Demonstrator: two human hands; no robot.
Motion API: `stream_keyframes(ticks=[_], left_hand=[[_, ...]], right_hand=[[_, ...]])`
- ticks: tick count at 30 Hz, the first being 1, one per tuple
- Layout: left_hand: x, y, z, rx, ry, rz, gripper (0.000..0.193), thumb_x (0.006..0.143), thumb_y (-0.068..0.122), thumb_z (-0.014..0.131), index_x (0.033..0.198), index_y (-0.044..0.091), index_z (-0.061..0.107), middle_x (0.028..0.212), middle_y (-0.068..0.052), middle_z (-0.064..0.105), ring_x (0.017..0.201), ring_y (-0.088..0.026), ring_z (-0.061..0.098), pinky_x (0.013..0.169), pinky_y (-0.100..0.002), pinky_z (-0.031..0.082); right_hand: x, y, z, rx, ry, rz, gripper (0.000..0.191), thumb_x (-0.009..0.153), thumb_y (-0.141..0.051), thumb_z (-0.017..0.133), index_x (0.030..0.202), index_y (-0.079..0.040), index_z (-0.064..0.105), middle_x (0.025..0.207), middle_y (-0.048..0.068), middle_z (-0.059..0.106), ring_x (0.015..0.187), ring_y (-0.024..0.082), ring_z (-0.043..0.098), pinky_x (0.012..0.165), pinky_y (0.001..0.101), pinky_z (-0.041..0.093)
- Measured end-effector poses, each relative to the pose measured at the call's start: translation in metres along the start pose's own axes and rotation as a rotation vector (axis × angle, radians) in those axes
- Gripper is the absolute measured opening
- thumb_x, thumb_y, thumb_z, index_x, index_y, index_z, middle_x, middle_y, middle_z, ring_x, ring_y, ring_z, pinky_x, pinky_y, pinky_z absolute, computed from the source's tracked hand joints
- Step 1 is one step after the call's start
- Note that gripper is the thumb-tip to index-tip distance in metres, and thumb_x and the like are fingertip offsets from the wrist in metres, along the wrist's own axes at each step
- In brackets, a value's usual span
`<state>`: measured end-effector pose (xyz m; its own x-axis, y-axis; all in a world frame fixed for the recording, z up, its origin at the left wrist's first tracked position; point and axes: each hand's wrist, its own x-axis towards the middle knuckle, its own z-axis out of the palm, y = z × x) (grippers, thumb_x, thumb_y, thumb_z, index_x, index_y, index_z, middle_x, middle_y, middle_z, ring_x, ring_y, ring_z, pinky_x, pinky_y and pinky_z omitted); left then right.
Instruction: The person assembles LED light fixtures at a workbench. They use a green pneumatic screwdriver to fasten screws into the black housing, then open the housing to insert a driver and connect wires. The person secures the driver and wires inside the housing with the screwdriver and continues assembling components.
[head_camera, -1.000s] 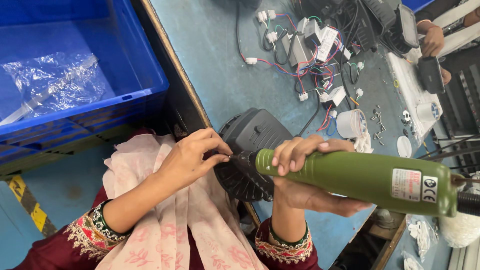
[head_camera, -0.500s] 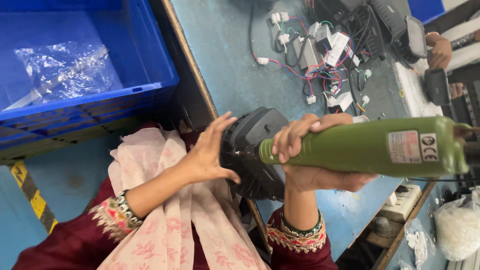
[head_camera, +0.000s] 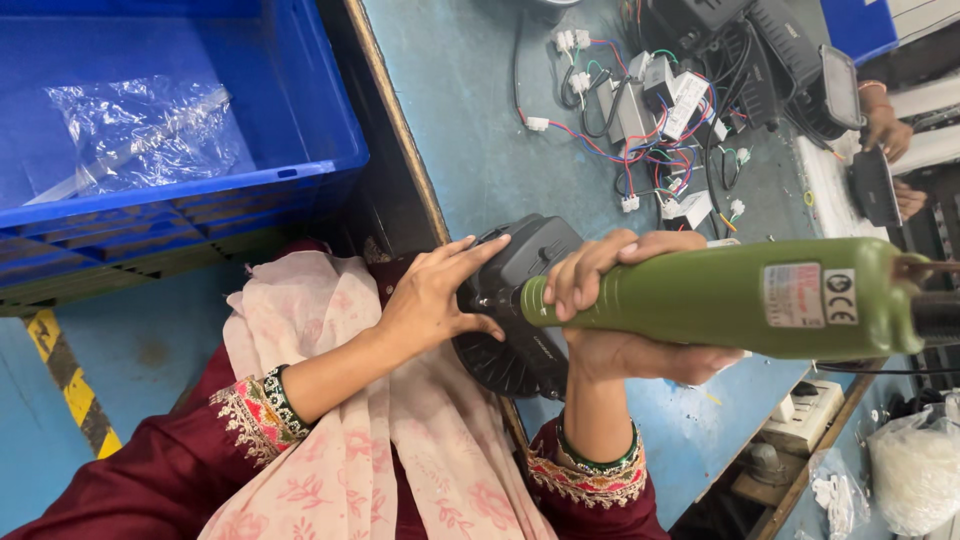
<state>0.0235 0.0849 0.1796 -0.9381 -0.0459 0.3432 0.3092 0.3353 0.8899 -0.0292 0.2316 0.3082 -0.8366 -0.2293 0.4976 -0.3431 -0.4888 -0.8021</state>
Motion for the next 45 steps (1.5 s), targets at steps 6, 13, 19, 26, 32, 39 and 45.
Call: stream_keyframes(ticks=[6,13,19,26,32,39,45], left_hand=[[0.0,-0.002,0.005,0.014,-0.016,-0.011,0.111,0.059,0.045,0.094,0.154,0.018,0.043,0.142,-0.014,0.06,0.142,-0.037,0.047,0.11,-0.049,0.038],[-0.016,-0.029,0.016,-0.198,0.111,-0.009,0.128,0.052,0.047,0.097,0.155,0.013,0.031,0.15,-0.023,0.036,0.138,-0.038,0.038,0.109,-0.045,0.042],[-0.054,-0.041,0.048,-0.816,-0.458,-0.891,0.068,0.088,0.054,0.071,0.134,0.005,0.064,0.125,-0.014,0.074,0.116,-0.024,0.068,0.098,-0.035,0.052],[-0.033,-0.044,0.051,-0.909,-0.484,-0.959,0.039,0.098,0.032,0.058,0.123,0.002,0.065,0.094,-0.018,0.078,0.069,-0.029,0.078,0.057,-0.037,0.064],[-0.035,-0.029,0.048,-0.982,-0.407,-1.02,0.034,0.099,0.025,0.053,0.122,0.002,0.065,0.094,-0.022,0.078,0.067,-0.031,0.078,0.054,-0.035,0.063],[-0.033,-0.023,0.045,-0.934,-0.424,-0.988,0.037,0.101,0.028,0.054,0.121,-0.002,0.064,0.094,-0.021,0.078,0.067,-0.03,0.077,0.052,-0.033,0.062],[-0.03,-0.017,0.041,-0.939,-0.415,-0.989,0.036,0.1,0.027,0.054,0.123,0.0,0.062,0.096,-0.021,0.078,0.065,-0.03,0.077,0.05,-0.033,0.061]], right_hand=[[-0.002,0.002,-0.002,0.046,-0.09,-0.014,0.097,0.08,-0.089,0.047,0.11,0.003,0.046,0.067,0.016,0.054,0.048,0.021,0.051,0.045,0.0352,0.049],[-0.002,-0.001,-0.007,0.066,-0.064,0.009,0.098,0.079,-0.092,0.051,0.112,0.001,0.045,0.067,0.016,0.054,0.048,0.022,0.053,0.046,0.0385,0.05],[-0.004,-0.004,-0.01,0.064,-0.101,0.02,0.099,0.08,-0.093,0.048,0.113,0.0,0.046,0.068,0.017,0.055,0.05,0.023,0.054,0.048,0.0401,0.051],[-0.002,0.007,-0.011,0.088,-0.128,0.013,0.103,0.074,-0.095,0.051,0.111,0.001,0.046,0.067,0.016,0.056,0.049,0.022,0.054,0.046,0.0379,0.051],[0.0,0.008,-0.012,0.041,-0.172,0.091,0.1,0.068,-0.092,0.057,0.105,0.0,0.046,0.067,0.014,0.056,0.05,0.024,0.055,0.044,0.0383,0.051],[0.0,0.011,-0.015,0.072,-0.218,0.105,0.101,0.065,-0.091,0.064,0.103,0.001,0.048,0.067,0.013,0.056,0.05,0.022,0.054,0.047,0.039,0.051],[0.0,0.017,-0.016,0.086,-0.273,0.064,0.096,0.071,-0.089,0.061,0.108,0.0,0.049,0.067,0.011,0.055,0.049,0.017,0.052,0.045,0.031,0.049]])
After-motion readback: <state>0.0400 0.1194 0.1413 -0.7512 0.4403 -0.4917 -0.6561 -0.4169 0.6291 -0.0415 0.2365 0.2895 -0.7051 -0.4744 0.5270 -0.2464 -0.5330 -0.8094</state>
